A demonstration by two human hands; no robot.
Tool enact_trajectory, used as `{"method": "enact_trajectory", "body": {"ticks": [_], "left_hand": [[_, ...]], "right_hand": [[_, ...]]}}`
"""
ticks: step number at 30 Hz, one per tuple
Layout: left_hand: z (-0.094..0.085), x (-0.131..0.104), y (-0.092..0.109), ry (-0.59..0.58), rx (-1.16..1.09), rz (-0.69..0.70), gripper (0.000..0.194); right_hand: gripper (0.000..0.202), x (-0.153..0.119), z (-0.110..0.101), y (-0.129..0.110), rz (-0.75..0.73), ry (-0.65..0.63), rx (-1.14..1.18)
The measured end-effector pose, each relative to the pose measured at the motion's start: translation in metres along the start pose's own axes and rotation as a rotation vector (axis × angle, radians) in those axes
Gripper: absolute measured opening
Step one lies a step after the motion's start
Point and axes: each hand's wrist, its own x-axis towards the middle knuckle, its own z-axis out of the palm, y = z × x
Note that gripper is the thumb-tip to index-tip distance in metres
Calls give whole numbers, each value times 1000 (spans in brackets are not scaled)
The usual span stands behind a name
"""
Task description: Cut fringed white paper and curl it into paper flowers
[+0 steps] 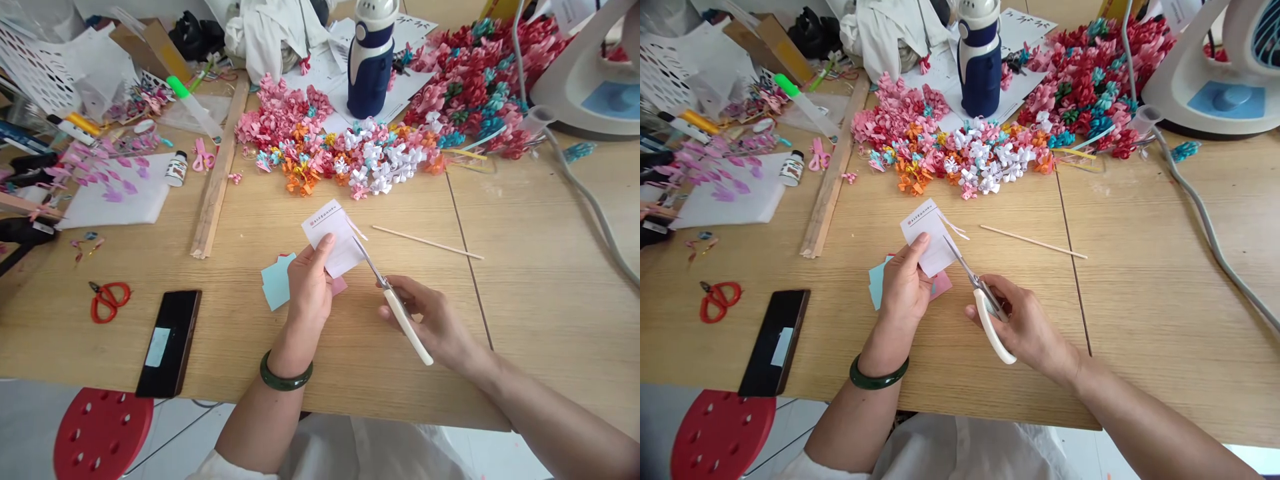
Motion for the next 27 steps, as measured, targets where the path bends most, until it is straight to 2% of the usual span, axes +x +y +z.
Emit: {"method": "enact_trajectory", "body": {"ticks": [16,27], "left_hand": [[-1,1,-4,21,27,5,33],[-1,2,-5,0,-36,1,28]], "right_hand": [[37,0,3,-4,42,23,74],[37,2,4,9,36,45,68]]}}
